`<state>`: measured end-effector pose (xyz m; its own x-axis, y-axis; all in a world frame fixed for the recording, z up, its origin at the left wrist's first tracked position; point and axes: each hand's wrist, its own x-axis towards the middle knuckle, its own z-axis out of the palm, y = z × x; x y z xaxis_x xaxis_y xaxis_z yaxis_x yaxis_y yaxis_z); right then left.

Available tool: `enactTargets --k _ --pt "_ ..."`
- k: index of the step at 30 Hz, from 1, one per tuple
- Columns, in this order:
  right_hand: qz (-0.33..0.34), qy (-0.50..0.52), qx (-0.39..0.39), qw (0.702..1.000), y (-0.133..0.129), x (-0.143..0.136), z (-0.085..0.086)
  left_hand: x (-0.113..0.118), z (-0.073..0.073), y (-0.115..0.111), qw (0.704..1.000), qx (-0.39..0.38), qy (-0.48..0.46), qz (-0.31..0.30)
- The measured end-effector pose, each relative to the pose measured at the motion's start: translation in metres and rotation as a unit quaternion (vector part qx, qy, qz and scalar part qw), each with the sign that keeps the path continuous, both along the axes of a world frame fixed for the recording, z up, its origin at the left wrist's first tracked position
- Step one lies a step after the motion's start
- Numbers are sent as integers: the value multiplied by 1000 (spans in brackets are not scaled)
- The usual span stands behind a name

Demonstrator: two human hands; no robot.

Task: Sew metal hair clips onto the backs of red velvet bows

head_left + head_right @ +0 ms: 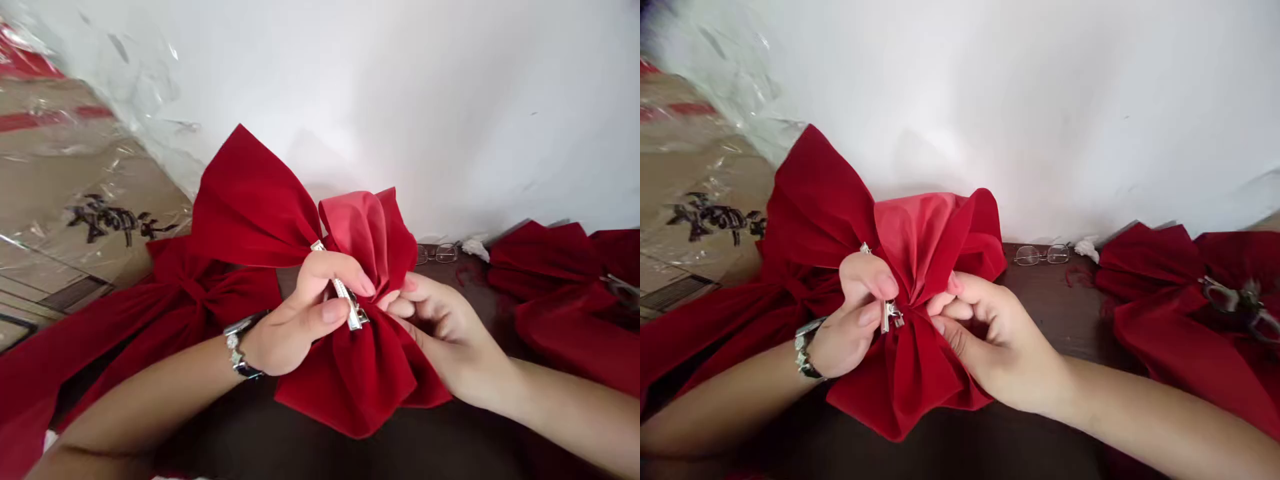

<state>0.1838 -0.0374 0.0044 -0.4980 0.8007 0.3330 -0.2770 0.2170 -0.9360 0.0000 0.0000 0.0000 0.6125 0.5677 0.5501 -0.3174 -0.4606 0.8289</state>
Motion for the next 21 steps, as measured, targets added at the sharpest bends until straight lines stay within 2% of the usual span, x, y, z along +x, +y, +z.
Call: enactTargets --k 6,11,15,21 --pt "-57 -26 16 998 6 -2 2 4 -1 8 997 44 -5 61" --pt "-66 28 -42 997 11 -2 0 6 7 12 992 63 22 108" --pt "-60 74 -90 991 15 -1 -4 7 10 16 993 7 24 116" --pt "-48 88 -159 982 27 0 -11 7 4 28 987 -86 -11 131"
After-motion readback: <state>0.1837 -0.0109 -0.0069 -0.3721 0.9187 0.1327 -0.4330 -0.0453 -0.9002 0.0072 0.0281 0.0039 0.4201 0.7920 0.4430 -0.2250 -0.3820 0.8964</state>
